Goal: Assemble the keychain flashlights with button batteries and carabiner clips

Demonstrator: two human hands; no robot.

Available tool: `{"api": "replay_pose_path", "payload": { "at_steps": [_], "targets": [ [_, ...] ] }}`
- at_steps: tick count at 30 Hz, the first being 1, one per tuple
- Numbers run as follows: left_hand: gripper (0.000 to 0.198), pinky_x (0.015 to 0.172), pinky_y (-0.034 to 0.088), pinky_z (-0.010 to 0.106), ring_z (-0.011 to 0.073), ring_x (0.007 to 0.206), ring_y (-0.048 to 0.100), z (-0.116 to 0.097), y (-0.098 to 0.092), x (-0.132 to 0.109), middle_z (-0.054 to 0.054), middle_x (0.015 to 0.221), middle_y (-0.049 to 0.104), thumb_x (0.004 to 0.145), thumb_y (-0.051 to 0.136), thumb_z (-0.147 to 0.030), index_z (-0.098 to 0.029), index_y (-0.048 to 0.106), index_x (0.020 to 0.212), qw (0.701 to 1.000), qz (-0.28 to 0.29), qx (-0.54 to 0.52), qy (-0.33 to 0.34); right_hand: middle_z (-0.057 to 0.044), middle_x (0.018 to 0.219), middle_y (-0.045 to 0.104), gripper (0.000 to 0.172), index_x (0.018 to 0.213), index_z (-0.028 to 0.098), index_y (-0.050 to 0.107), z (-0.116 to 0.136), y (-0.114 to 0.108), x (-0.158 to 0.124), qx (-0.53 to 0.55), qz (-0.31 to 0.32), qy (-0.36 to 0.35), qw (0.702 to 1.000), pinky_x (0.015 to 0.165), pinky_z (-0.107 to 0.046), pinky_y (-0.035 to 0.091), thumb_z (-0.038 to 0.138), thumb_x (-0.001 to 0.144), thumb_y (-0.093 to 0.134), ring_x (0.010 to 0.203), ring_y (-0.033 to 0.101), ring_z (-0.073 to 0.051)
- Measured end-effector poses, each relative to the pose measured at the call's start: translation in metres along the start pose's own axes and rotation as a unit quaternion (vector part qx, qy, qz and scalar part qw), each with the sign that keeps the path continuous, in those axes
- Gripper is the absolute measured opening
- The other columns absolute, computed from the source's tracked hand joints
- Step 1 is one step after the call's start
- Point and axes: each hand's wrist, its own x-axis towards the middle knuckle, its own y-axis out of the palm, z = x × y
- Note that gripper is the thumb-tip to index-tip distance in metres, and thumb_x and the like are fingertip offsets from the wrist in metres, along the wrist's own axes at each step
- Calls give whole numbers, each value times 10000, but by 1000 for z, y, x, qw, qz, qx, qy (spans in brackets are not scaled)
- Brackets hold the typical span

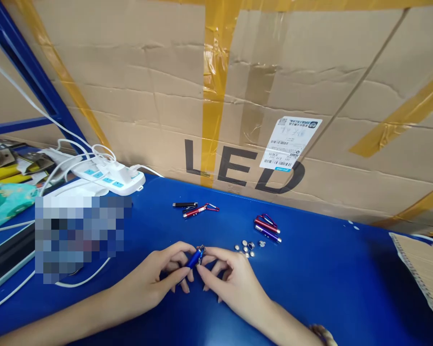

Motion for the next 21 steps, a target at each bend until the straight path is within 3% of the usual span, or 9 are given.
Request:
{"api": "replay_pose_path", "payload": {
  "at_steps": [4,9,13,17,21],
  "targets": [
    [247,596,483,249,168,695,662,-3,0,-1,34,827,631,849,450,-132,-156,481,1093,999,34,-31,-25,-18,575,613,363,1040,111,672,-8,5,0,-18,-12,-41,999,315,-133,428,381,815,579,391,518,-68],
    [254,625,489,259,154,695,646,-1,1,-2,26,840,613,811,440,-110,-165,471,1057,996,54,-63,-41,-38,712,578,346,1092,134,669,-13,4,-1,-3,-26,-77,997,319,-141,447,350,847,555,457,588,-83],
    [219,509,438,219,100,528,578,4,3,-3,-21,795,553,812,391,-128,-193,457,1011,992,70,-67,-87,-28,726,567,305,1147,174,645,-14,1,-4,-7,-42,-150,988,362,-147,461,263,880,526,475,580,-68],
    [156,479,342,211,90,484,427,0,2,-6,-63,679,474,849,361,-175,-218,465,957,994,45,13,-99,-35,781,597,309,1168,213,630,-14,0,-7,-24,-43,-203,978,424,-162,475,191,872,545,514,584,-66],
    [199,569,325,251,146,605,458,-11,0,-6,-47,638,469,910,338,-365,-215,464,874,987,-3,125,-102,-37,777,608,292,1139,205,647,-13,0,-7,-30,-39,-205,977,420,-170,460,168,866,550,522,591,-74]
  ]
}}
